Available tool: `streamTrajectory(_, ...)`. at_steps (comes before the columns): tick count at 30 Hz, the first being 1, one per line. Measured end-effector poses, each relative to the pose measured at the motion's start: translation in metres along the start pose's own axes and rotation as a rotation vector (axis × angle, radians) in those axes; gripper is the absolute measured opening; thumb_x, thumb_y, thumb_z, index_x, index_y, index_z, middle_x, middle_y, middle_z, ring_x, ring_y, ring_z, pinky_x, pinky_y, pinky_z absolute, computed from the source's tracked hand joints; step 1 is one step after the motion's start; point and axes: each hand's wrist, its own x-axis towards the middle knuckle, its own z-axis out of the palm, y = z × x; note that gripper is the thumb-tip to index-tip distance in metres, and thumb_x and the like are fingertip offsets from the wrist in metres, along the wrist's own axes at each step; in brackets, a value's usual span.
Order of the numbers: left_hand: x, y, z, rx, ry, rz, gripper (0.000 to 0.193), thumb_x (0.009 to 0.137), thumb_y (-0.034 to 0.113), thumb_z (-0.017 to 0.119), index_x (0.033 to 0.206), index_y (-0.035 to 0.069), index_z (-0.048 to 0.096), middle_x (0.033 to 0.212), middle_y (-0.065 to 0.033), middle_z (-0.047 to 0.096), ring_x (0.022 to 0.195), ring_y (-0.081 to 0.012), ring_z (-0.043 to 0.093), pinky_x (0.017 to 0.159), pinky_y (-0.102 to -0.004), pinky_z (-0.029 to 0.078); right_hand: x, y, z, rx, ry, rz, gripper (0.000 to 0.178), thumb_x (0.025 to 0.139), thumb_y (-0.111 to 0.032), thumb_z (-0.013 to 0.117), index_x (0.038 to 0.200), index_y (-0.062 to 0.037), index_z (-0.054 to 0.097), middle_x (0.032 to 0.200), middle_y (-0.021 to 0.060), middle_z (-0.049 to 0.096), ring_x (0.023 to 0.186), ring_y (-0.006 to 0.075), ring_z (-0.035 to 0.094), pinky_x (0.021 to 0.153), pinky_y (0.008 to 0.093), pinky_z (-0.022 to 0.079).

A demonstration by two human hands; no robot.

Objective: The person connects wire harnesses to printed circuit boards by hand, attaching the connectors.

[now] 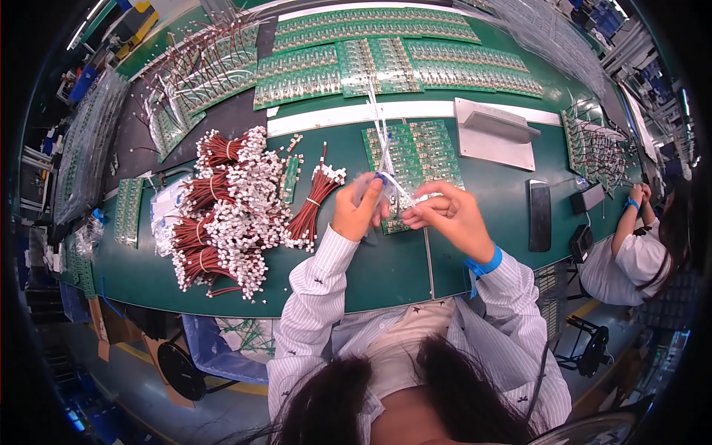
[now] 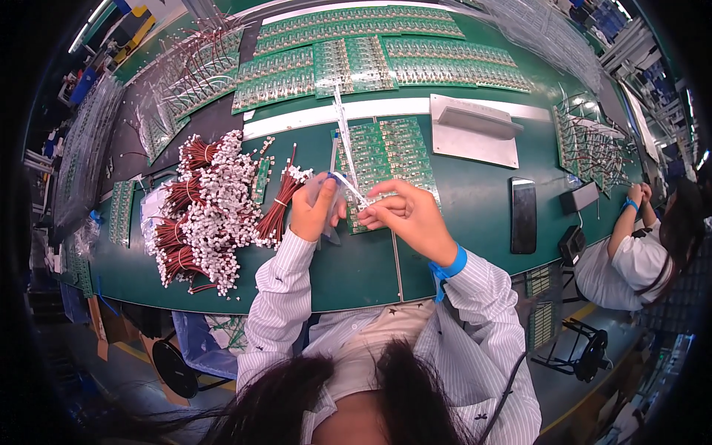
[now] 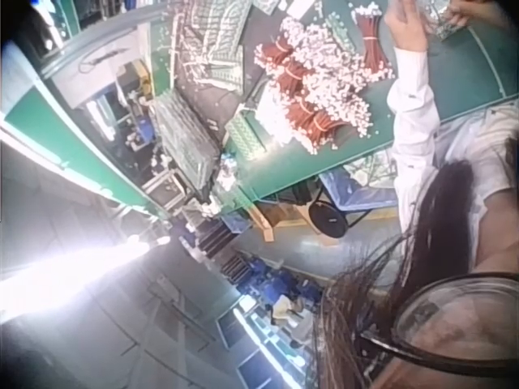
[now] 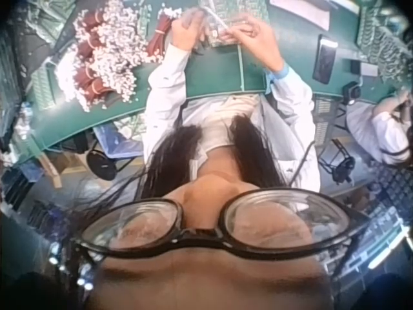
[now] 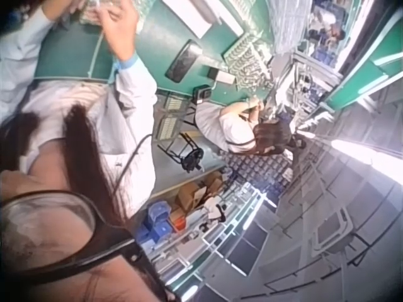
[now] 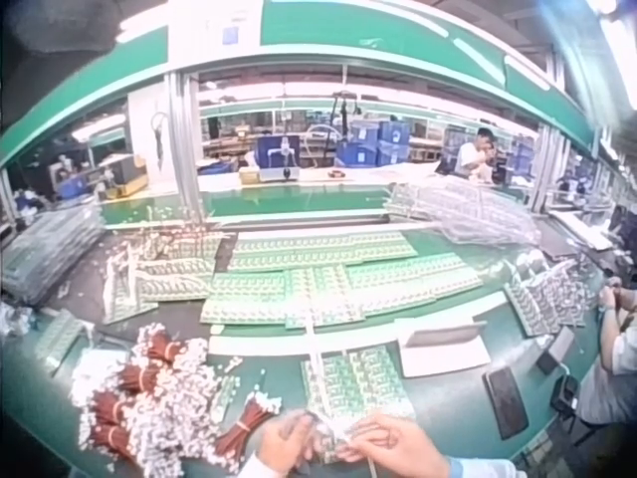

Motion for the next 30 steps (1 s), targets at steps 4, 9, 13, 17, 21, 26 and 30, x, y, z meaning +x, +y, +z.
streamTrajectory(4,0.000,0.001,-0.001,0.017,0.004,0.024,0.038,0.087,0.034,0.043,0.092,-0.003,0.051,0.055,-0.0047,0.052,0.040,-0.0059,0.042,0.037,-0.0170,0.031,-0.006,-0.013,-0.011,0.003,-0.126,0.124,0.009,0.078,-0.001,0.054,0.086,0.0034,0.052,0.084,0.0192,0.058,0.076,0.0244,0.060,0.065,0.0296,0.051)
streamTrajectory(9,0.002,0.002,-0.006,0.006,0.054,0.016,0.040,0.086,0.037,0.043,0.094,-0.001,0.052,0.054,-0.0039,0.051,0.040,-0.0053,0.041,0.037,-0.0170,0.030,-0.008,-0.008,-0.036,0.331,-0.192,-0.241,0.008,0.076,-0.001,0.056,0.083,0.0017,0.053,0.083,0.0120,0.053,0.078,0.0210,0.055,0.065,0.0321,0.049)
streamTrajectory(13,0.004,0.003,-0.009,-0.018,0.141,0.050,0.039,0.087,0.036,0.041,0.096,-0.001,0.054,0.054,-0.0028,0.051,0.039,-0.0046,0.041,0.037,-0.0166,0.030,-0.011,0.003,-0.024,0.024,0.087,-0.080,0.007,0.076,0.000,0.056,0.082,0.0011,0.053,0.080,0.0108,0.054,0.073,0.0180,0.056,0.065,0.0286,0.049)
streamTrajectory(17,0.005,0.004,-0.009,-0.041,0.152,0.038,0.039,0.087,0.035,0.041,0.096,-0.001,0.054,0.054,-0.0031,0.051,0.039,-0.0049,0.041,0.037,-0.0168,0.030,-0.007,0.041,-0.016,-0.459,0.088,-0.193,0.005,0.073,-0.001,0.059,0.076,0.0009,0.055,0.079,0.0060,0.056,0.070,0.0143,0.056,0.064,0.0255,0.047)
streamTrajectory(21,0.005,0.003,-0.009,-0.049,0.145,0.038,0.038,0.087,0.033,0.041,0.097,-0.002,0.053,0.054,-0.0033,0.051,0.040,-0.0052,0.041,0.037,-0.0169,0.030,-0.002,0.054,-0.010,-0.766,0.045,-0.401,0.007,0.067,-0.004,0.061,0.072,-0.0032,0.056,0.074,0.0069,0.052,0.072,0.0231,0.050,0.064,0.0314,0.039)
streamTrajectory(26,0.005,0.003,-0.009,-0.049,0.137,0.036,0.039,0.087,0.033,0.041,0.098,-0.002,0.053,0.054,-0.0033,0.051,0.040,-0.0051,0.041,0.037,-0.0169,0.030,0.001,0.057,-0.007,-0.949,0.012,-0.453,0.007,0.067,-0.005,0.060,0.070,-0.0045,0.054,0.074,0.0055,0.051,0.072,0.0229,0.048,0.067,0.0316,0.036)
streamTrajectory(30,0.005,0.003,-0.009,-0.049,0.132,0.032,0.040,0.087,0.035,0.041,0.098,-0.002,0.052,0.054,-0.0031,0.051,0.040,-0.0050,0.041,0.037,-0.0168,0.030,0.000,0.057,-0.006,-0.979,0.012,-0.447,0.008,0.067,-0.005,0.061,0.069,-0.0041,0.053,0.074,0.0051,0.051,0.074,0.0226,0.047,0.068,0.0313,0.035)
